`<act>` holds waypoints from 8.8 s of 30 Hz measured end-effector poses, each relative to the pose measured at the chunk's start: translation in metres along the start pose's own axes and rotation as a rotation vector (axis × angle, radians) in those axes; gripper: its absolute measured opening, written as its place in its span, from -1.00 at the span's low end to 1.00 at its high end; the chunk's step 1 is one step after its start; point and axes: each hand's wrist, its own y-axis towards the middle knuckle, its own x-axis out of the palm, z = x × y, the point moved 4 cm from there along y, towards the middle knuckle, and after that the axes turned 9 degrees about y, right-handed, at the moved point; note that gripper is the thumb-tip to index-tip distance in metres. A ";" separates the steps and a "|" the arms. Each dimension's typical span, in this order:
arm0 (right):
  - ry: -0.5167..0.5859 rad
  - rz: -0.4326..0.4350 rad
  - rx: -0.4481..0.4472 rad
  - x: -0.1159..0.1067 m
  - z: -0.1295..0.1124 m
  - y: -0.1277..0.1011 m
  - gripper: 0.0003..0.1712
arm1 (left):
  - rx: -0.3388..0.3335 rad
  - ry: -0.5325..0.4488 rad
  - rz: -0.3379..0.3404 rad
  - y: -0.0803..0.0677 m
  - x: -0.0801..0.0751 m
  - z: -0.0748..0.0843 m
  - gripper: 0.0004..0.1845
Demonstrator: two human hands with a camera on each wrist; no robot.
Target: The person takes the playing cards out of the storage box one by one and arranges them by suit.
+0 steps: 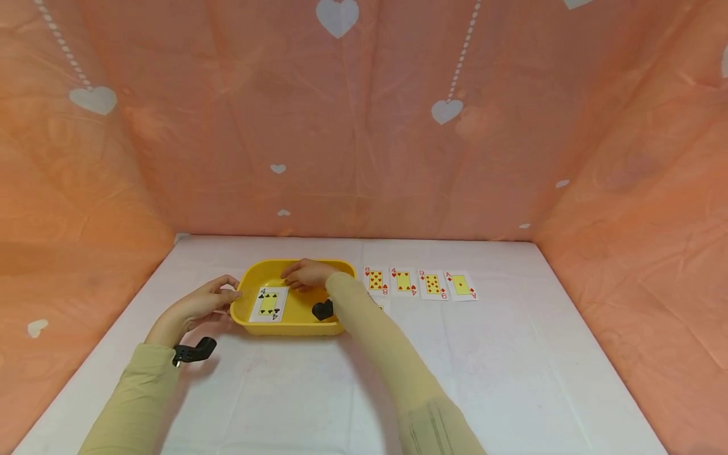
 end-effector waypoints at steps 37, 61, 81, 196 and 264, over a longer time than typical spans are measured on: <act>-0.367 -0.111 0.022 0.014 -0.006 -0.004 -0.62 | -0.016 0.025 0.019 0.000 0.000 0.001 -0.72; -0.218 0.061 0.055 -0.008 0.003 -0.005 -0.72 | -0.011 0.001 0.006 -0.002 0.001 0.000 -0.75; -0.220 0.216 0.042 -0.026 -0.008 -0.022 -0.81 | 0.017 0.003 -0.017 -0.003 0.001 0.000 -0.80; -0.387 0.601 -0.050 -0.144 0.104 -0.215 -0.59 | 0.002 0.033 -0.007 0.001 0.004 0.002 -0.74; -0.003 -0.037 -0.110 -0.049 -0.011 -0.051 -0.56 | -0.002 0.003 -0.001 0.000 0.007 0.003 -0.74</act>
